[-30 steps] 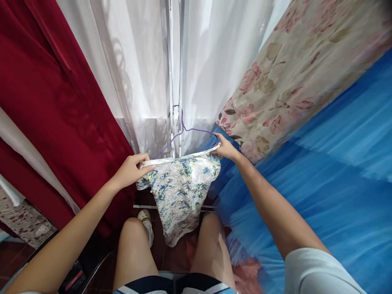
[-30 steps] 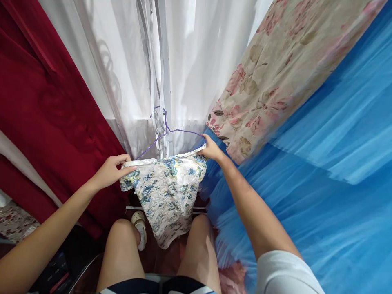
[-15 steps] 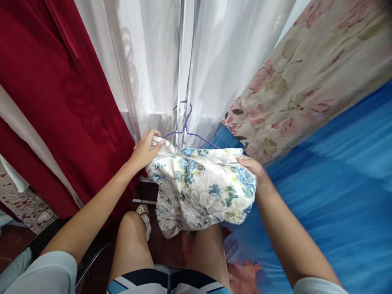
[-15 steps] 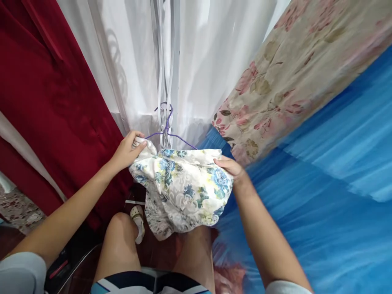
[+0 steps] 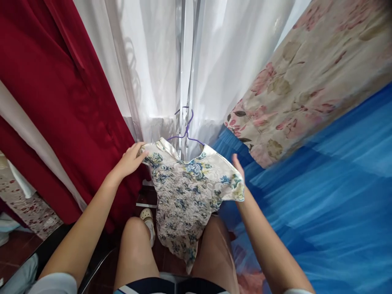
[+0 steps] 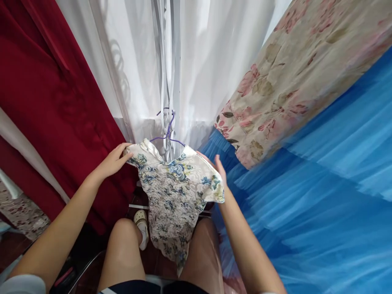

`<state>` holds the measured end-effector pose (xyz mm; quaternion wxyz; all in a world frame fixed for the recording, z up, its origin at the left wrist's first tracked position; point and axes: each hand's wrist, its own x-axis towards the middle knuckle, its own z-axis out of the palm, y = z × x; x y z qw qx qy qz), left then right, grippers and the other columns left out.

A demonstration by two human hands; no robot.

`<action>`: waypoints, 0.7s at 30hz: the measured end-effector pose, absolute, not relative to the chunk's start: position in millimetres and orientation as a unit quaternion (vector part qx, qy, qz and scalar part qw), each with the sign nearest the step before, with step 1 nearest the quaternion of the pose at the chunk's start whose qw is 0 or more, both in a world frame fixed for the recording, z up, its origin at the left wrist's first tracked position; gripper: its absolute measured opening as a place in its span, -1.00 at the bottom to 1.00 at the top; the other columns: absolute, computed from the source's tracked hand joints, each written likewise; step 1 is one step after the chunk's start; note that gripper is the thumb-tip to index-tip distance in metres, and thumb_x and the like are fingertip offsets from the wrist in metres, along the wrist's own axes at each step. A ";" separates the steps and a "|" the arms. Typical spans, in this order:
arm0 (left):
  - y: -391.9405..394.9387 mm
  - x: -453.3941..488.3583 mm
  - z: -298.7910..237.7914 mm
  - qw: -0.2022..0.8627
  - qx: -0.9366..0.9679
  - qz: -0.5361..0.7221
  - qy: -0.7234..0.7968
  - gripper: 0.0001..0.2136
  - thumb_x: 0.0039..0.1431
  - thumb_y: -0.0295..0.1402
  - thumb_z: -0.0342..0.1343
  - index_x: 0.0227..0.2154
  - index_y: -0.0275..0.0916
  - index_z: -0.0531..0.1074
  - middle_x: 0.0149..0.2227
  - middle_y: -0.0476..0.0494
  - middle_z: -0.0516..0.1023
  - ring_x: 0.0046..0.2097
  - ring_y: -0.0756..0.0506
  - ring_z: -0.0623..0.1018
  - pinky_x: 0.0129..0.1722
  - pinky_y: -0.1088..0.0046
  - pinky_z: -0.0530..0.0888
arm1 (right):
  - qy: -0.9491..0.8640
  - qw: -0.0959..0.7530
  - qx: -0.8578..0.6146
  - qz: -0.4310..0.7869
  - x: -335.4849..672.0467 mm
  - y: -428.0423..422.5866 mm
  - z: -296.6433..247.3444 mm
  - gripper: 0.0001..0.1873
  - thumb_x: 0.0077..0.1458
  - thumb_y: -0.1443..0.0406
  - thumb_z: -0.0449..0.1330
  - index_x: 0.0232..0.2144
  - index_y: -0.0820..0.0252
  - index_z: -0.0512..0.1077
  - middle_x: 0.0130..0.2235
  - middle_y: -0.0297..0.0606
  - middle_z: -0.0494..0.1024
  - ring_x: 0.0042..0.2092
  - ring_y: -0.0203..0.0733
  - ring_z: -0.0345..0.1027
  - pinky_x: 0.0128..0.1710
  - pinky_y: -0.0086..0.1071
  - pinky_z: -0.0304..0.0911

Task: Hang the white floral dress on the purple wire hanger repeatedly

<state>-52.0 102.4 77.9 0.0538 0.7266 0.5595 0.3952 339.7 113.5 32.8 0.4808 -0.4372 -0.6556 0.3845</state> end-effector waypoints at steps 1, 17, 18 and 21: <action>100.4 -58.4 71.1 0.087 0.721 0.408 0.553 -0.68 0.28 -0.14 0.01 -0.01 -0.17 0.39 -0.05 -0.15 0.51 -0.02 -0.18 0.48 0.01 0.27 0.38 | -0.631 0.499 -0.431 0.409 345.9 110.8 35.6 -0.14 0.24 -0.23 -0.30 0.01 0.25 0.48 -0.20 -0.01 0.62 -0.04 0.14 0.49 -0.16 -0.04 0.43; 92.7 -9.4 143.7 -0.089 0.802 0.382 0.451 -0.24 0.02 -0.33 0.28 0.28 -0.01 0.12 0.33 -0.23 0.08 0.38 -0.46 -0.06 0.30 -0.22 -0.10 | -0.387 0.707 -0.453 0.381 356.4 10.9 39.4 -0.60 0.08 -0.05 0.24 -0.22 0.08 0.57 -0.35 -0.20 0.65 -0.36 0.08 0.54 -0.32 -0.09 0.48; 94.2 -1.6 130.8 -0.116 0.801 0.374 0.452 -0.23 0.00 -0.37 0.29 0.29 -0.01 0.12 0.30 -0.25 0.13 0.38 -0.46 -0.04 0.29 -0.25 -0.15 | -0.402 0.699 -0.447 0.387 353.5 -4.9 27.5 -0.61 0.04 -0.05 0.27 -0.22 0.05 0.59 -0.30 -0.18 0.66 -0.29 0.14 0.55 -0.29 -0.06 0.47; 100.1 18.4 85.6 -0.107 0.770 0.427 0.462 -0.44 0.12 -0.37 0.20 0.20 -0.09 0.24 0.12 -0.29 0.34 0.23 -0.36 0.27 0.26 -0.15 0.11 | -0.509 0.591 -0.418 0.466 338.9 -46.8 3.5 -0.44 -0.22 -0.20 0.34 -0.26 -0.01 0.63 -0.23 -0.10 0.66 -0.14 0.37 0.50 -0.24 0.05 0.44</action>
